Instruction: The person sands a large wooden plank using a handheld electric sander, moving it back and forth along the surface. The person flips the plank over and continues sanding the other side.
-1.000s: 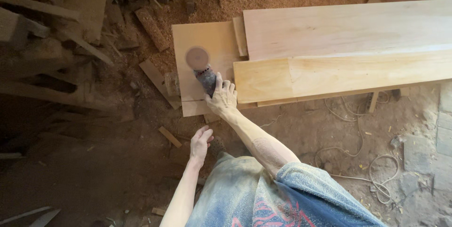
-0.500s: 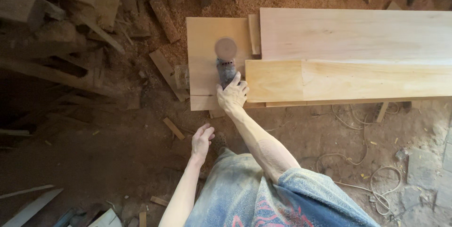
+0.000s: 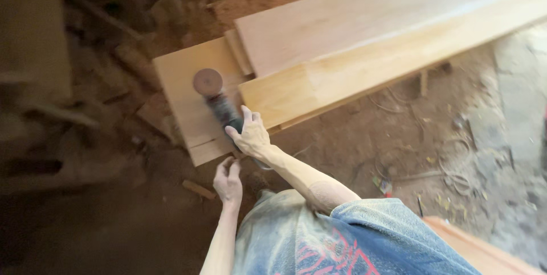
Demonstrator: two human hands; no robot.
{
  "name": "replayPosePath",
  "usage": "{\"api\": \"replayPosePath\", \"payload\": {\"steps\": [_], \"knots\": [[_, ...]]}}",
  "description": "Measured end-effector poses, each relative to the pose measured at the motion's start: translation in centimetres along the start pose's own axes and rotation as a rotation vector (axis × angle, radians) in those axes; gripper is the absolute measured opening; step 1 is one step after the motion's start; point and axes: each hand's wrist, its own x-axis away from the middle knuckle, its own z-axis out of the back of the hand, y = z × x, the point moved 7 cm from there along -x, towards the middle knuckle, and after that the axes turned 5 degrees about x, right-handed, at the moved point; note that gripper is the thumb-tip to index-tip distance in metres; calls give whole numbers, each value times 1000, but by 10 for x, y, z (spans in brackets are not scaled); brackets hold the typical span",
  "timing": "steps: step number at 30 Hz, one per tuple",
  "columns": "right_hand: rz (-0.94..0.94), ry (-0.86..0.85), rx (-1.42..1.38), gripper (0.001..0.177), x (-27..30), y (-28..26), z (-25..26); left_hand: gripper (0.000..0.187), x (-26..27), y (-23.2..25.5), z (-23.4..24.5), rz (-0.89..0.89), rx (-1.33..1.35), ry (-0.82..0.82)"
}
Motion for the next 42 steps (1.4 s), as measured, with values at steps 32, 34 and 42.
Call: {"api": "replayPosePath", "payload": {"steps": [32, 34, 42], "knots": [[-740, 287, -765, 76, -50, 344, 175, 89, -35, 41, -207, -55, -884, 298], [-765, 374, -748, 78, -54, 365, 175, 90, -15, 35, -207, -101, -892, 320], [-712, 621, -1027, 66, -49, 456, 199, 95, 31, -2, -204, -61, -895, 227]]}}
